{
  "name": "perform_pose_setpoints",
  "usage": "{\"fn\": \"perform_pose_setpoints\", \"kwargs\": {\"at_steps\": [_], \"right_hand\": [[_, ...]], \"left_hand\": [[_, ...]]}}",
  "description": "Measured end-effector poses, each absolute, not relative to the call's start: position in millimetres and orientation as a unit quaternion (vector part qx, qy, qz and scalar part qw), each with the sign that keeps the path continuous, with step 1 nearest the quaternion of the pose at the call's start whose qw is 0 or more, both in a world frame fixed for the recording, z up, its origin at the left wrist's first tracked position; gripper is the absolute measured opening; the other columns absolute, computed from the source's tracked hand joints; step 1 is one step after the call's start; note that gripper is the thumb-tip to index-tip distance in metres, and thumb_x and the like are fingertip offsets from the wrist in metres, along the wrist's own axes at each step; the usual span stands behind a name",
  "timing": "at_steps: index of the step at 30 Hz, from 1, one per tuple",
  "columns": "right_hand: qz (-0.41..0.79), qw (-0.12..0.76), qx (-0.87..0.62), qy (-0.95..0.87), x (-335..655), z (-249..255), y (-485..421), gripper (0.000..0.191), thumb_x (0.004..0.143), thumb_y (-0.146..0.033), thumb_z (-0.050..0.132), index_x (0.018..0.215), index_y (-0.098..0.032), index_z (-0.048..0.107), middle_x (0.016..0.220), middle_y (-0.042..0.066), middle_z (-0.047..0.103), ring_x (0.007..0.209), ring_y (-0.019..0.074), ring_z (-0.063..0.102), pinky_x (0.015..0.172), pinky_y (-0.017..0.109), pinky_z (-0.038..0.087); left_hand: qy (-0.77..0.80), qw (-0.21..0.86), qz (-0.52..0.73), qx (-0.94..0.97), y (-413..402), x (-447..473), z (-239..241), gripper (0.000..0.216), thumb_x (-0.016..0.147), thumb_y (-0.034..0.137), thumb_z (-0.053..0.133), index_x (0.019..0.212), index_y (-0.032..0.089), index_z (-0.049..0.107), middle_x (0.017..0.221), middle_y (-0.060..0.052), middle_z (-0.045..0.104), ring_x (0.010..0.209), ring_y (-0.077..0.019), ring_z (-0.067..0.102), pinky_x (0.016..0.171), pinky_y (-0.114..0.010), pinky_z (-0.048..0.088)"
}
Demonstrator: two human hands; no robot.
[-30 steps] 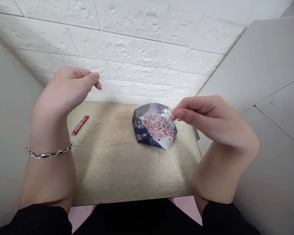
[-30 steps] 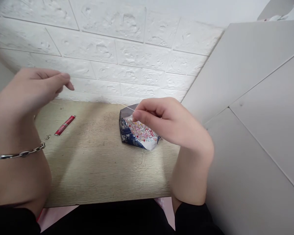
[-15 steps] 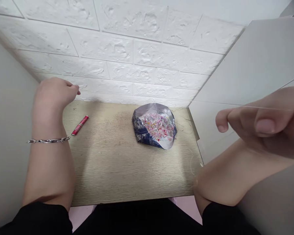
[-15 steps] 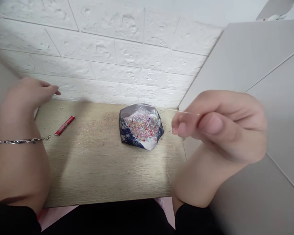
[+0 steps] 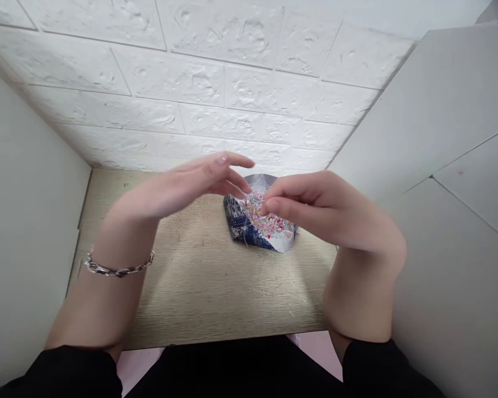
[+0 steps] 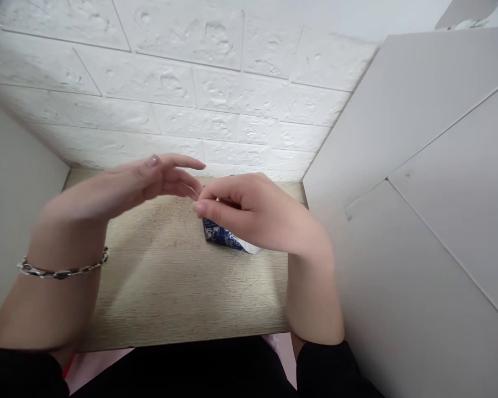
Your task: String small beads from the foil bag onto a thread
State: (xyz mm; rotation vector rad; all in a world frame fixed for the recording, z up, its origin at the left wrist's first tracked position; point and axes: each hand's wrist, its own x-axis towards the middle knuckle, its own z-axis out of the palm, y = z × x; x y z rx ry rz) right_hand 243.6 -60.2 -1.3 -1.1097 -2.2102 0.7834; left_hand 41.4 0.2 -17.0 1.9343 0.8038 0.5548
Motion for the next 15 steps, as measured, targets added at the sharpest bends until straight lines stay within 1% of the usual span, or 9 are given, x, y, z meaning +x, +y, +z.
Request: {"fn": "perform_pose_setpoints", "kwargs": {"at_steps": [1, 3, 6, 8, 10, 12, 13, 15], "right_hand": [[0.282, 0.264, -0.414, -0.825, 241, -3, -58, 0.024, 0.082, -0.032, 0.045, 0.069, -0.017, 0.058, 0.054, -0.003, 0.048, 0.052, 0.0061, 0.041, 0.048, 0.021, 0.03], [0.271, 0.253, -0.42, -0.828, 236, -6, -55, 0.025, 0.083, -0.031, 0.042, 0.068, -0.017, 0.058, 0.056, -0.003, 0.048, 0.053, 0.0059, 0.041, 0.05, 0.021, 0.029], [0.267, 0.243, -0.428, -0.828, 234, -9, -52, 0.025, 0.083, -0.028, 0.04, 0.068, -0.017, 0.057, 0.058, -0.003, 0.049, 0.053, 0.0058, 0.04, 0.05, 0.021, 0.028], [0.264, 0.241, -0.437, -0.826, 235, -9, -51, 0.025, 0.083, -0.027, 0.041, 0.065, -0.017, 0.055, 0.055, -0.004, 0.046, 0.051, 0.0055, 0.037, 0.048, 0.021, 0.026], [0.269, 0.243, -0.442, -0.821, 237, -8, -51, 0.025, 0.082, -0.029, 0.043, 0.063, -0.017, 0.054, 0.053, -0.004, 0.044, 0.05, 0.0056, 0.036, 0.047, 0.021, 0.025], [0.285, 0.249, -0.442, -0.814, 241, -6, -52, 0.024, 0.081, -0.032, 0.046, 0.065, -0.017, 0.054, 0.053, -0.003, 0.044, 0.051, 0.006, 0.037, 0.047, 0.021, 0.026], [0.294, 0.252, -0.441, -0.81, 243, -5, -52, 0.024, 0.081, -0.033, 0.047, 0.066, -0.017, 0.055, 0.053, -0.003, 0.045, 0.051, 0.0063, 0.038, 0.046, 0.021, 0.027], [0.309, 0.258, -0.444, -0.801, 247, -3, -54, 0.023, 0.081, -0.034, 0.047, 0.068, -0.017, 0.056, 0.054, -0.002, 0.046, 0.051, 0.0067, 0.04, 0.046, 0.022, 0.028]], "left_hand": [[0.295, 0.49, 0.211, 0.793, -4, 48, -19, 0.052, 0.084, 0.053, 0.021, 0.123, 0.026, 0.04, 0.105, -0.004, 0.06, 0.096, -0.0159, 0.055, 0.082, -0.029, 0.043], [0.275, 0.487, 0.198, 0.805, -10, 58, -23, 0.051, 0.083, 0.054, 0.022, 0.12, 0.026, 0.043, 0.097, -0.005, 0.062, 0.086, -0.0156, 0.058, 0.073, -0.029, 0.045], [0.28, 0.444, 0.176, 0.833, -14, 65, -24, 0.043, 0.079, 0.054, 0.035, 0.102, 0.025, 0.057, 0.077, -0.003, 0.062, 0.072, -0.015, 0.056, 0.061, -0.027, 0.045], [0.318, 0.399, 0.177, 0.842, -13, 64, -21, 0.033, 0.075, 0.051, 0.045, 0.086, 0.025, 0.063, 0.067, -0.001, 0.06, 0.068, -0.0156, 0.055, 0.057, -0.027, 0.043], [0.369, 0.355, 0.187, 0.839, -12, 60, -16, 0.027, 0.071, 0.047, 0.05, 0.074, 0.025, 0.064, 0.059, 0.0, 0.057, 0.067, -0.0164, 0.055, 0.054, -0.027, 0.041], [0.419, 0.321, 0.195, 0.827, -9, 53, -10, 0.025, 0.07, 0.044, 0.052, 0.067, 0.023, 0.065, 0.056, 0.0, 0.055, 0.067, -0.0162, 0.054, 0.054, -0.026, 0.04], [0.44, 0.308, 0.201, 0.819, -7, 48, -8, 0.025, 0.069, 0.044, 0.053, 0.065, 0.022, 0.065, 0.057, 0.001, 0.056, 0.068, -0.0157, 0.054, 0.055, -0.026, 0.04], [0.478, 0.29, 0.226, 0.798, -2, 36, -4, 0.025, 0.068, 0.043, 0.054, 0.065, 0.02, 0.065, 0.065, 0.001, 0.06, 0.073, -0.0149, 0.053, 0.062, -0.026, 0.04]]}}
